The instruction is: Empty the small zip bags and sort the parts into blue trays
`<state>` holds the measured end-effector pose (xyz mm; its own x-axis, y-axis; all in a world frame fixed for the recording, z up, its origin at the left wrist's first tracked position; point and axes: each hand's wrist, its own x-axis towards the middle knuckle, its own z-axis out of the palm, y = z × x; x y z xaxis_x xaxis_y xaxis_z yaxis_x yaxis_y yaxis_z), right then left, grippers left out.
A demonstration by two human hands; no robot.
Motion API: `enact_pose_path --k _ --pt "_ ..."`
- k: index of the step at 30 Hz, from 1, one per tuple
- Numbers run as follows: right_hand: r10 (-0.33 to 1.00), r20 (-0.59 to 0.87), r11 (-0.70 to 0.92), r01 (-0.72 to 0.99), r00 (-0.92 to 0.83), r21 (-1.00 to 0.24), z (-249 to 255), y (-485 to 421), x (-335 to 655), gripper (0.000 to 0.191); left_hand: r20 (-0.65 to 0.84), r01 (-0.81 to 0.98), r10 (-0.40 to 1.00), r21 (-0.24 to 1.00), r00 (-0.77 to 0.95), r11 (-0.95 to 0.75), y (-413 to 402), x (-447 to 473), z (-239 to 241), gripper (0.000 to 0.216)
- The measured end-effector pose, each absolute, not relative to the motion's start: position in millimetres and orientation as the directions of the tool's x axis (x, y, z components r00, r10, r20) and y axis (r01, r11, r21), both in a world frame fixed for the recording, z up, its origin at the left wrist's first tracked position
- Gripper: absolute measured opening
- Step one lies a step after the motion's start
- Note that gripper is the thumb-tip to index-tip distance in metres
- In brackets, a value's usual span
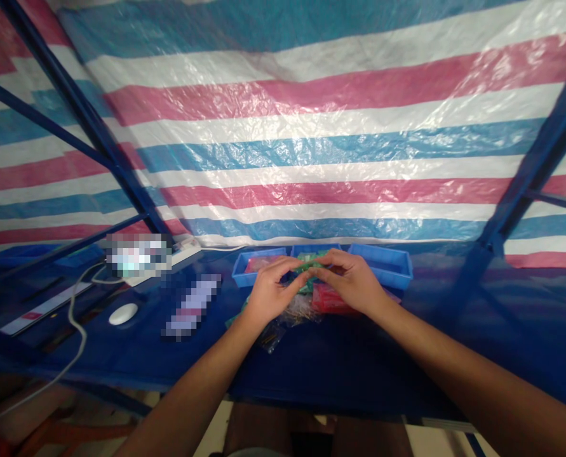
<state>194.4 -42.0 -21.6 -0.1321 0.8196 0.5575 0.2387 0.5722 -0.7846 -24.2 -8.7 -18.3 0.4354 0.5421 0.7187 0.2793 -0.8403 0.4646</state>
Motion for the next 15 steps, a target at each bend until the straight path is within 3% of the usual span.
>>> enact_pose_path --k 3,10,15 --pt "0.813 0.574 0.578 0.270 -0.101 -0.770 -13.2 -34.2 200.6 0.026 0.747 0.345 0.493 0.365 0.446 -0.865 -7.8 -28.3 -15.9 0.023" --pt "0.847 0.531 0.491 0.404 -0.017 -0.772 31.6 -4.3 248.0 0.042 0.661 0.518 0.578 0.318 0.478 -0.794 2.3 -40.4 -15.8 0.021" --pt "0.681 0.709 0.497 0.597 0.181 -0.630 36.8 2.4 275.0 0.041 0.606 0.576 0.613 0.292 0.507 -0.764 3.4 -41.5 -15.0 0.024"
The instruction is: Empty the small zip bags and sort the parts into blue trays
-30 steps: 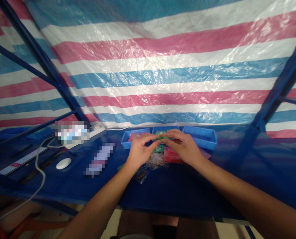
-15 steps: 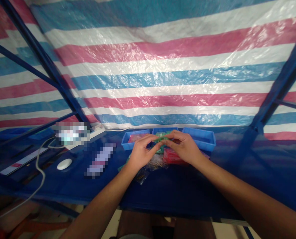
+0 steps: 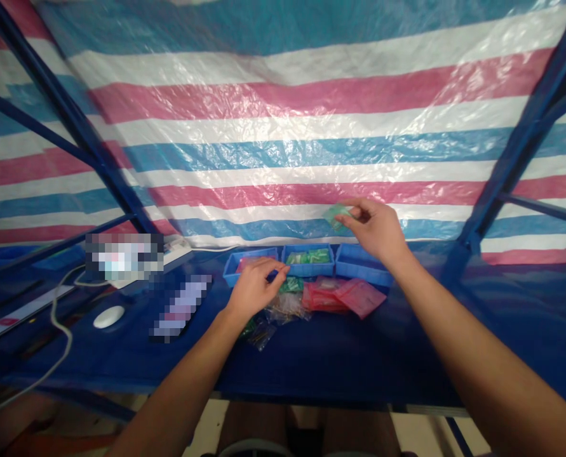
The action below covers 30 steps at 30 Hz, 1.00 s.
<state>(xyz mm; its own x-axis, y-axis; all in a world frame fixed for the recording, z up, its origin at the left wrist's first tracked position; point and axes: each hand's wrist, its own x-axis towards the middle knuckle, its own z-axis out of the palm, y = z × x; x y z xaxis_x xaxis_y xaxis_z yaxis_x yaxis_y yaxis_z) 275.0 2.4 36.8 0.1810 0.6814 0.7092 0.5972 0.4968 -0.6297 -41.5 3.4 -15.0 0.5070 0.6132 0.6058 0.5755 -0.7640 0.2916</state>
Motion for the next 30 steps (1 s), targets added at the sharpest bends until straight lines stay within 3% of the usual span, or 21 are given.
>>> enact_pose_path --k 3,7,10,13,16,20,26,30 --pt "0.569 0.804 0.448 0.755 0.173 -0.479 20.7 1.7 271.6 0.031 0.556 0.561 0.615 0.292 0.560 -0.775 2.5 -41.8 -15.0 0.022" --pt "0.616 0.776 0.480 0.845 -0.132 -0.237 -2.5 0.5 249.9 0.022 0.505 0.513 0.590 0.300 0.630 -0.804 3.9 -43.3 -18.2 0.024" --pt "0.641 0.636 0.612 0.786 -0.430 -0.085 -12.8 -0.9 233.5 0.024 0.457 0.480 0.566 0.300 0.686 -0.824 6.5 -44.6 -20.8 0.023" --pt "0.642 0.519 0.691 0.719 -0.564 -0.075 -17.3 -3.9 225.9 0.025 0.404 0.479 0.573 0.316 0.713 -0.819 7.6 -46.0 -21.1 0.022" --pt "0.668 0.514 0.668 0.738 -0.538 -0.095 -19.0 -6.9 226.8 0.029 0.383 0.483 0.585 0.334 0.715 -0.809 6.8 -46.9 -19.9 0.028" --pt "0.690 0.507 0.634 0.769 -0.516 -0.080 -22.8 -8.1 231.4 0.035 0.395 0.478 0.575 0.323 0.716 -0.817 5.5 -45.9 -19.3 0.021" --pt "0.672 0.575 0.611 0.788 -0.467 -0.074 -26.4 -9.6 233.1 0.048 0.498 0.525 0.595 0.291 0.631 -0.800 4.5 -42.5 -16.4 0.021" --pt "0.661 0.562 0.648 0.756 -0.496 -0.095 -25.2 -11.9 230.6 0.042 0.605 0.530 0.614 0.343 0.507 -0.776 0.8 -41.1 -10.8 0.022"
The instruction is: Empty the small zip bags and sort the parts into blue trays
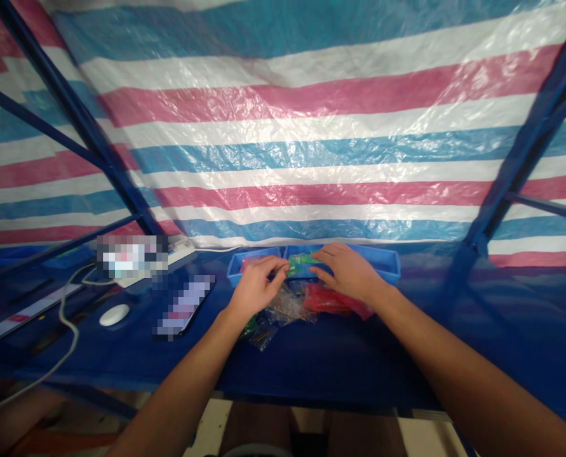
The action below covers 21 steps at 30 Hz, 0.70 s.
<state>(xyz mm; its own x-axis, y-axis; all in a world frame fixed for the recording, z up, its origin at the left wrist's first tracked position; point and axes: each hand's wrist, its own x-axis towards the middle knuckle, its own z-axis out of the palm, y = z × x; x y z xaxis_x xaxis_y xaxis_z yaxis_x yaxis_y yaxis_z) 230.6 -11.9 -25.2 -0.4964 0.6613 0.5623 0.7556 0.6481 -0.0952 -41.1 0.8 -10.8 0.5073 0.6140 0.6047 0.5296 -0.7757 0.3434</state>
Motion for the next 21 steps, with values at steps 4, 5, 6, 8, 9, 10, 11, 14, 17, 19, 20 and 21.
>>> enact_pose_path --k 4,5,6,8,9,10,11,14,17,19,20,21 --pt "0.693 0.505 0.634 0.769 -0.514 -0.087 -30.2 -9.5 229.6 0.041 0.602 0.489 0.664 0.459 0.443 -0.742 -1.4 -38.1 -10.8 0.025" --pt "0.699 0.510 0.625 0.775 -0.501 -0.096 -31.1 -9.2 229.4 0.043 0.583 0.460 0.689 0.516 0.430 -0.723 -1.0 -37.0 -12.6 0.027" --pt "0.701 0.523 0.622 0.775 -0.485 -0.115 -31.2 -9.7 229.0 0.043 0.562 0.420 0.714 0.578 0.418 -0.700 -0.2 -35.7 -14.9 0.028" --pt "0.698 0.569 0.626 0.757 -0.435 -0.189 -28.4 -13.5 226.5 0.040 0.522 0.315 0.751 0.691 0.406 -0.650 2.2 -32.8 -20.6 0.030" --pt "0.696 0.596 0.633 0.734 -0.401 -0.245 -25.8 -16.7 224.3 0.038 0.510 0.261 0.757 0.729 0.409 -0.633 3.4 -31.3 -23.4 0.031" --pt "0.696 0.618 0.642 0.702 -0.365 -0.308 -22.8 -20.5 221.3 0.037 0.505 0.217 0.757 0.753 0.415 -0.621 4.4 -29.9 -25.9 0.032" --pt "0.702 0.631 0.648 0.663 -0.330 -0.375 -19.8 -24.4 217.8 0.037 0.503 0.184 0.755 0.768 0.421 -0.614 5.2 -28.6 -27.8 0.033" --pt "0.746 0.601 0.644 0.536 -0.285 -0.546 -15.0 -33.7 206.0 0.037 0.490 0.143 0.762 0.794 0.424 -0.590 4.9 -25.7 -30.2 0.033" --pt "0.787 0.553 0.614 0.436 -0.274 -0.658 -20.1 -34.6 197.3 0.037 0.486 0.101 0.771 0.817 0.412 -0.568 2.1 -24.2 -29.7 0.032" --pt "0.808 0.534 0.588 0.397 -0.248 -0.704 -27.3 -31.3 194.6 0.033 0.503 0.086 0.757 0.807 0.417 -0.584 0.4 -23.8 -29.0 0.034" --pt "0.819 0.526 0.573 0.381 -0.230 -0.725 -31.0 -29.2 194.1 0.030 0.511 0.092 0.750 0.798 0.420 -0.596 -0.3 -23.9 -28.7 0.035" --pt "0.829 0.519 0.559 0.358 -0.211 -0.748 -34.4 -27.1 193.7 0.028 0.516 0.110 0.744 0.787 0.424 -0.608 -0.7 -24.1 -28.4 0.036"
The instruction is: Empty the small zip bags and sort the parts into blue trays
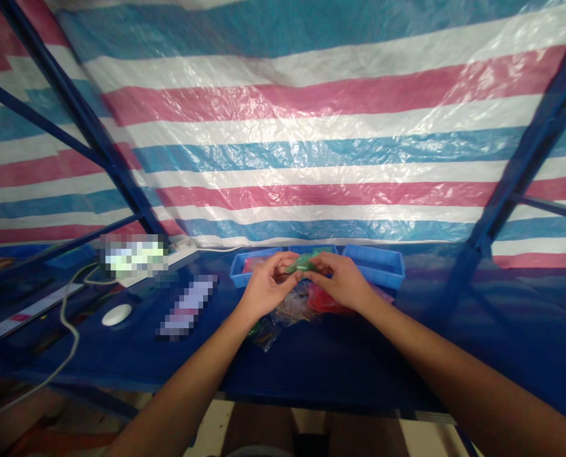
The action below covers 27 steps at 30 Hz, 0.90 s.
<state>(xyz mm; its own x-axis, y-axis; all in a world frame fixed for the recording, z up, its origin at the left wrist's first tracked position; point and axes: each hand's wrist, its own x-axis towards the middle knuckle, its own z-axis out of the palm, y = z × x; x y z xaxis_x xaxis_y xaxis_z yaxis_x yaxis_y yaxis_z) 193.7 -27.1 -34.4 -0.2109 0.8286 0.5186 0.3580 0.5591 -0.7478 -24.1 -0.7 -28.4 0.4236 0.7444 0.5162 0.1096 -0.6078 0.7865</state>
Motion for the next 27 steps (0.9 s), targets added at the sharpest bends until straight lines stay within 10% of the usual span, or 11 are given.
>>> enact_pose_path --k 27 --pt "0.890 0.416 0.430 0.041 -0.186 -0.902 -40.6 -23.3 186.9 0.038 0.594 0.237 0.711 0.680 0.376 -0.694 -3.5 -26.9 -24.4 0.041"
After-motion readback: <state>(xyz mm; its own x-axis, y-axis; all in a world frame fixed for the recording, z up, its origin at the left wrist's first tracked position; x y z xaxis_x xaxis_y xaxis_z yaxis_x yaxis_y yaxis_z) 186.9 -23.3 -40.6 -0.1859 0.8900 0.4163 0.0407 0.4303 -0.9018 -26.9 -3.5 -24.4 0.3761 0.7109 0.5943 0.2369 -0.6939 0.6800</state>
